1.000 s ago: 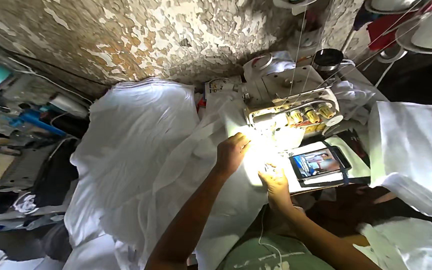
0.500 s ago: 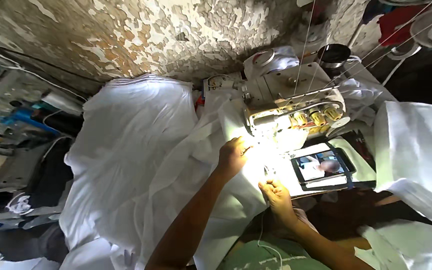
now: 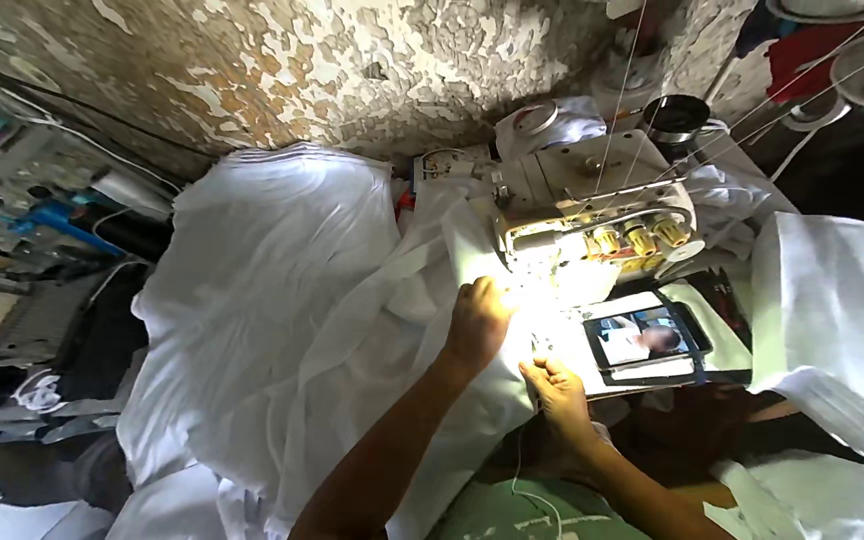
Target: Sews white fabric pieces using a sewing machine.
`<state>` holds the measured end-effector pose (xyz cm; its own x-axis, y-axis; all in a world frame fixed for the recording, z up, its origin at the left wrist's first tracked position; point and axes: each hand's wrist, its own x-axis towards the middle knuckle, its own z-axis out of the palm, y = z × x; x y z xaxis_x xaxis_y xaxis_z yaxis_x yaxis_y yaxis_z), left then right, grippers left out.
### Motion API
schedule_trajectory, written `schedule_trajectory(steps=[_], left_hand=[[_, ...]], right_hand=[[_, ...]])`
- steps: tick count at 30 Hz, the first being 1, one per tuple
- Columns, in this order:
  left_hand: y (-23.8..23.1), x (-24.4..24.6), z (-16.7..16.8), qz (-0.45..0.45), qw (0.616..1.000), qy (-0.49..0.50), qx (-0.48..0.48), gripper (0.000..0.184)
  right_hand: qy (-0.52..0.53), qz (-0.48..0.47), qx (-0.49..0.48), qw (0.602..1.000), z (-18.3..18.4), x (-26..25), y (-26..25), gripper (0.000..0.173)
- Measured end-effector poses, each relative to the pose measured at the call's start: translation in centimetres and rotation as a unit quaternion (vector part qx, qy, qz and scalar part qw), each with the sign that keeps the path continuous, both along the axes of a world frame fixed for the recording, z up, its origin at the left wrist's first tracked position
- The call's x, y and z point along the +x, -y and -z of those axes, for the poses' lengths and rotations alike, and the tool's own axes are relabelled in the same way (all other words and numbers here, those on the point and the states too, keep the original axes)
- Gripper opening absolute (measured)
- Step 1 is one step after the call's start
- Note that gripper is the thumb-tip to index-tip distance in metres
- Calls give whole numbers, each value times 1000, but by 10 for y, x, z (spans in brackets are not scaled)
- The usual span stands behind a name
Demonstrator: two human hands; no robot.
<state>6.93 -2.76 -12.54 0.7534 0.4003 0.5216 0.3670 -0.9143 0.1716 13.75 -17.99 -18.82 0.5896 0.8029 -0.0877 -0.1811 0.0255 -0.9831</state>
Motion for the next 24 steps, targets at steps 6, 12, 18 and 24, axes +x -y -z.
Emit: schedule_trajectory(steps=[6,12,18,24], left_hand=[[42,-1,26,-93,994,-25,48,9],[45,13,25,-128,992,-19,0,22],[35,28,25,-155,988,-7,-6,19],[38,25,19,-183,980,15,-78,26]], right_hand=[[175,24,43,983,13,8,4,15],[22,17,13,1000,-10,7,0,9],[-41,55,-3,998,-25,13,-14,9],[-11,69,-10,997,-27,11,-11,7]])
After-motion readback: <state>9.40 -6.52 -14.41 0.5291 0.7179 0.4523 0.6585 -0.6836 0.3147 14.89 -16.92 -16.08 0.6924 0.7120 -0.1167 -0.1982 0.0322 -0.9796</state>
